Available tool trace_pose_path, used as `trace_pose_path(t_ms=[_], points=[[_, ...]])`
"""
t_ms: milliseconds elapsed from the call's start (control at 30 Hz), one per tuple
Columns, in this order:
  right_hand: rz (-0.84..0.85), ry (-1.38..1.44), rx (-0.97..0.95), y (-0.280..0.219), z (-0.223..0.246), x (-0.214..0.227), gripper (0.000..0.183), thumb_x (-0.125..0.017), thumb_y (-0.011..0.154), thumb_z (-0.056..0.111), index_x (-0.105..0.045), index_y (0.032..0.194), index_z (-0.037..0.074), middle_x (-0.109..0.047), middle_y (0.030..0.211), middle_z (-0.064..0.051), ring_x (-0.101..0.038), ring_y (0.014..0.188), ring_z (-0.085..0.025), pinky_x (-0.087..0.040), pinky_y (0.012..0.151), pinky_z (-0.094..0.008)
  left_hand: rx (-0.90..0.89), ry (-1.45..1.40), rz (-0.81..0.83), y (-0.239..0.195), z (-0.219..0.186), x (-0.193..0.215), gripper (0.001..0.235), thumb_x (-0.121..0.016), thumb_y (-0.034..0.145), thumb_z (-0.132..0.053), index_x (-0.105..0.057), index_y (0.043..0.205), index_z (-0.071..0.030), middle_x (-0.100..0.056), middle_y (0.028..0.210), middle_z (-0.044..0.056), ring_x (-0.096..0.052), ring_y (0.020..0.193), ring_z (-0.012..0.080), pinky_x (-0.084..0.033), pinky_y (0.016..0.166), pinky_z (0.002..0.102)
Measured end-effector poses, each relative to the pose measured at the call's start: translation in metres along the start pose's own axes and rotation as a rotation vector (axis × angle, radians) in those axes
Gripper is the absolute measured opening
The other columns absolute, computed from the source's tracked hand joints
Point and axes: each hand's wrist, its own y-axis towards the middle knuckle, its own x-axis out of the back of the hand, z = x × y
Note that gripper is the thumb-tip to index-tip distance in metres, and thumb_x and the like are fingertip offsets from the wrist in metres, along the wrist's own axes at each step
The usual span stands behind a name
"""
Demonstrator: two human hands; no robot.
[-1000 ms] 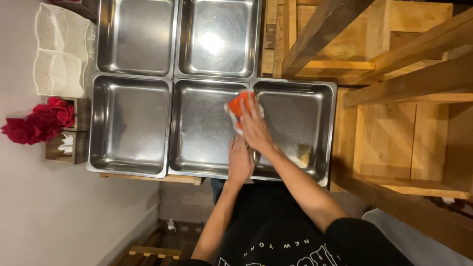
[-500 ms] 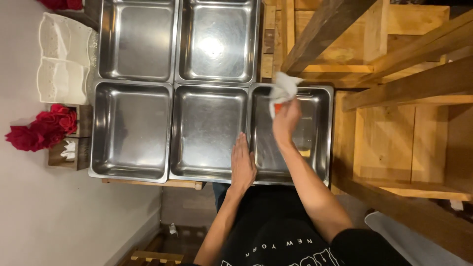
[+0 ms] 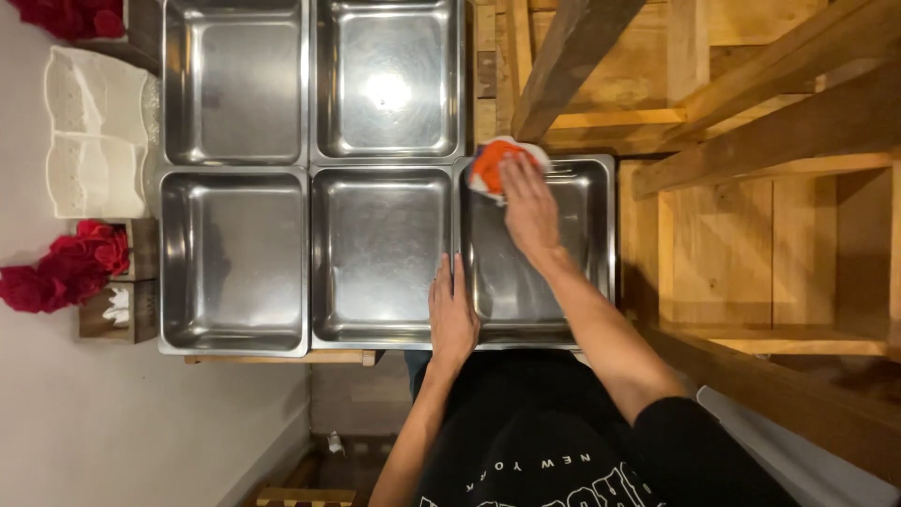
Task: Cleaning wooden chairs and metal food trays in a restaurant dining area.
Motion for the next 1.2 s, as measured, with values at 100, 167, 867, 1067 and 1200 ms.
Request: trace_pose_path(t_ms=[100, 167, 867, 1067, 1200], points=[[-0.002, -0.033, -0.19, -0.015, -0.035, 0.021, 0.048, -0.057, 0.085, -0.008, -0.063, 0.133, -0.008, -0.061, 0.142, -0.023, -0.052, 0.137, -0.041, -0.041, 0.117, -0.047, -0.009, 0.022, -0.001, -0.002, -0.002, 0.001, 0.077, -0.051, 0.087, 0.005, -0.026, 0.159, -0.001, -0.031, 0.162, 0.029, -0.036, 0.145, 0.0465, -0.029, 0.119, 0.054], [-0.048, -0.123, -0.212, -0.022, -0.053, 0.036, 0.046, -0.057, 0.086, -0.009, -0.065, 0.131, -0.008, -0.063, 0.14, -0.021, -0.053, 0.137, -0.039, -0.042, 0.115, -0.047, -0.006, 0.015, 0.012, 0.0, -0.002, 0.002, 0.079, -0.051, 0.085, 0.007, -0.025, 0.159, -0.001, -0.03, 0.161, 0.029, -0.037, 0.143, 0.0466, -0.03, 0.119, 0.054], [0.104, -0.096, -0.62, -0.065, -0.037, 0.111, 0.033, -0.063, 0.084, -0.005, -0.062, 0.117, -0.005, -0.055, 0.128, -0.026, -0.058, 0.111, -0.048, -0.052, 0.089, -0.054, -0.051, 0.019, -0.001, 0.0, -0.002, -0.011, 0.076, -0.05, 0.089, 0.008, -0.022, 0.16, 0.003, -0.028, 0.161, 0.032, -0.032, 0.149, 0.0439, -0.021, 0.12, 0.062], [0.178, -0.041, -0.569, -0.16, 0.037, 0.118, 0.043, -0.061, 0.078, -0.003, -0.064, 0.121, -0.005, -0.056, 0.132, -0.027, -0.053, 0.115, -0.047, -0.046, 0.095, -0.052, -0.026, 0.024, 0.03, 0.001, -0.003, -0.015, 0.072, -0.047, 0.093, 0.006, -0.021, 0.16, 0.004, -0.027, 0.163, 0.033, -0.032, 0.15, 0.043, -0.018, 0.121, 0.064], [0.297, 0.09, -0.602, -0.2, 0.045, 0.122, 0.02, -0.059, 0.083, -0.003, -0.068, 0.1, 0.002, -0.066, 0.116, -0.019, -0.057, 0.12, -0.04, -0.046, 0.103, -0.049, -0.015, 0.015, 0.034, 0.0, -0.005, -0.012, 0.07, -0.047, 0.096, 0.005, -0.021, 0.16, 0.005, -0.026, 0.162, 0.033, -0.032, 0.149, 0.0455, -0.018, 0.121, 0.063]])
